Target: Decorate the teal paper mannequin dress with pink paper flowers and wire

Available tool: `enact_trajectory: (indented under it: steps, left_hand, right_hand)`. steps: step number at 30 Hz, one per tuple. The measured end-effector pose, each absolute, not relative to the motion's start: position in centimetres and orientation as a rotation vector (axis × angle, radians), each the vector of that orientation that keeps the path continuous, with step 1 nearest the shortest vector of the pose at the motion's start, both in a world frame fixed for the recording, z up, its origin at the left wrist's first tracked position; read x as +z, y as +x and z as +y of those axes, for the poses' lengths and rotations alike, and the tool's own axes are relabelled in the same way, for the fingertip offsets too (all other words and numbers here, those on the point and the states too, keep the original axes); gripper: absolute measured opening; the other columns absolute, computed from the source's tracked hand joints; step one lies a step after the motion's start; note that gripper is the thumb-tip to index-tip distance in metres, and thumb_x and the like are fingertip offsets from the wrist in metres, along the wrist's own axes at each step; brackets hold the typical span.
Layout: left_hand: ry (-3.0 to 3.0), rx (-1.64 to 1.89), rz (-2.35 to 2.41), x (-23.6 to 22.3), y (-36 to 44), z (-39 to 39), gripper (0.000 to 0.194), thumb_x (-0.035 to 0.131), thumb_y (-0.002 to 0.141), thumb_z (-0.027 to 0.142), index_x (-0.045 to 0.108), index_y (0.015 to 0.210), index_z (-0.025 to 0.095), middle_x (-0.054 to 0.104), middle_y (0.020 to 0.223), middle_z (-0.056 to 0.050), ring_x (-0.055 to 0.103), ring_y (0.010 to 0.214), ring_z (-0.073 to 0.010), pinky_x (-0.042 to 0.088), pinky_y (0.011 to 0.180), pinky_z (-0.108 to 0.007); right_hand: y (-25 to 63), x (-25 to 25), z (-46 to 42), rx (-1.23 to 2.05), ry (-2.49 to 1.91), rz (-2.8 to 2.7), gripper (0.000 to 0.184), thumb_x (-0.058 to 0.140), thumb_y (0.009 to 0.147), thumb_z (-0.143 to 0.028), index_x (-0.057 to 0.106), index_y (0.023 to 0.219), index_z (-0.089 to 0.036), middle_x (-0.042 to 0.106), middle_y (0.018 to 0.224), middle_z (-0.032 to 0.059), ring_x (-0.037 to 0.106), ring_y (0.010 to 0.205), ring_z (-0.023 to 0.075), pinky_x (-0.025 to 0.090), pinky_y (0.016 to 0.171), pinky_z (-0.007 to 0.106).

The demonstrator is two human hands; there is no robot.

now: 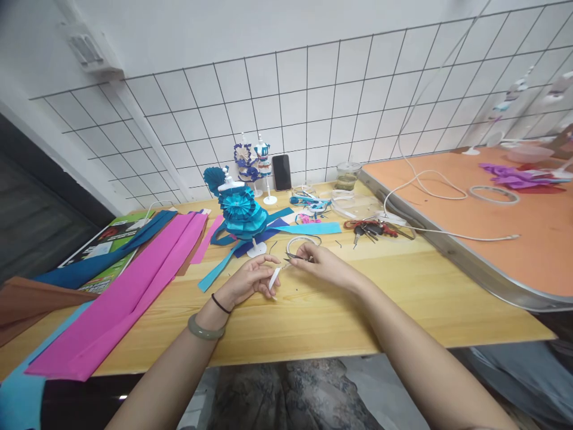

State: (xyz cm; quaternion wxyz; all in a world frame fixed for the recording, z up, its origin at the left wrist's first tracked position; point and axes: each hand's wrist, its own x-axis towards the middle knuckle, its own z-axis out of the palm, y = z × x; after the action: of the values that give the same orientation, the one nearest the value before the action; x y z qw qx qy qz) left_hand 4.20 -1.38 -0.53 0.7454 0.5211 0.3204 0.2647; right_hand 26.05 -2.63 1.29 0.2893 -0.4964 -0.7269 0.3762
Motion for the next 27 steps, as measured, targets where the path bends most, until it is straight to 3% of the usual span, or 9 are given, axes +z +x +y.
enact_trajectory:
  steps: [8,21,27]
  left_hand:
    - [1.211,0.584,0.722,-0.8,4.3,-1.4,0.047,0.066,0.066,0.031,0.044,0.105,0.017,0.064,0.074,-0.004,0.062,0.052,-0.0143,0.05,0.048,-0.025]
    - [1.306,0.58,0.711,-0.9,4.7,-1.8,0.046,0.066,0.067,0.035,0.045,0.104,0.017,0.063,0.075,-0.004,0.062,0.052,-0.014,0.051,0.047,-0.025]
    - [1.317,0.531,0.67,-1.1,4.9,-1.8,0.048,0.067,0.067,0.036,0.045,0.105,0.017,0.062,0.073,-0.004,0.062,0.052,-0.0148,0.051,0.046,-0.024]
  right_hand:
    - [26.7,3.1,-3.5,1.393,-1.294,-1.977,0.037,0.059,0.07,-0.048,0.054,0.089,-0.017,0.053,0.078,0.0014,0.045,0.059,0.0093,0.039,0.048,0.02]
    - [26.3,2.2,-3.5,1.347,-1.262,-2.031,0.028,0.056,0.074,-0.043,0.054,0.085,-0.017,0.05,0.065,-0.0018,0.044,0.051,0.0085,0.037,0.043,0.02]
    - [25.8,2.0,-3.5,1.268,-1.203,-2.111,0.028,0.054,0.076,-0.04,0.056,0.088,-0.015,0.058,0.074,0.0015,0.05,0.064,0.0125,0.039,0.056,0.023]
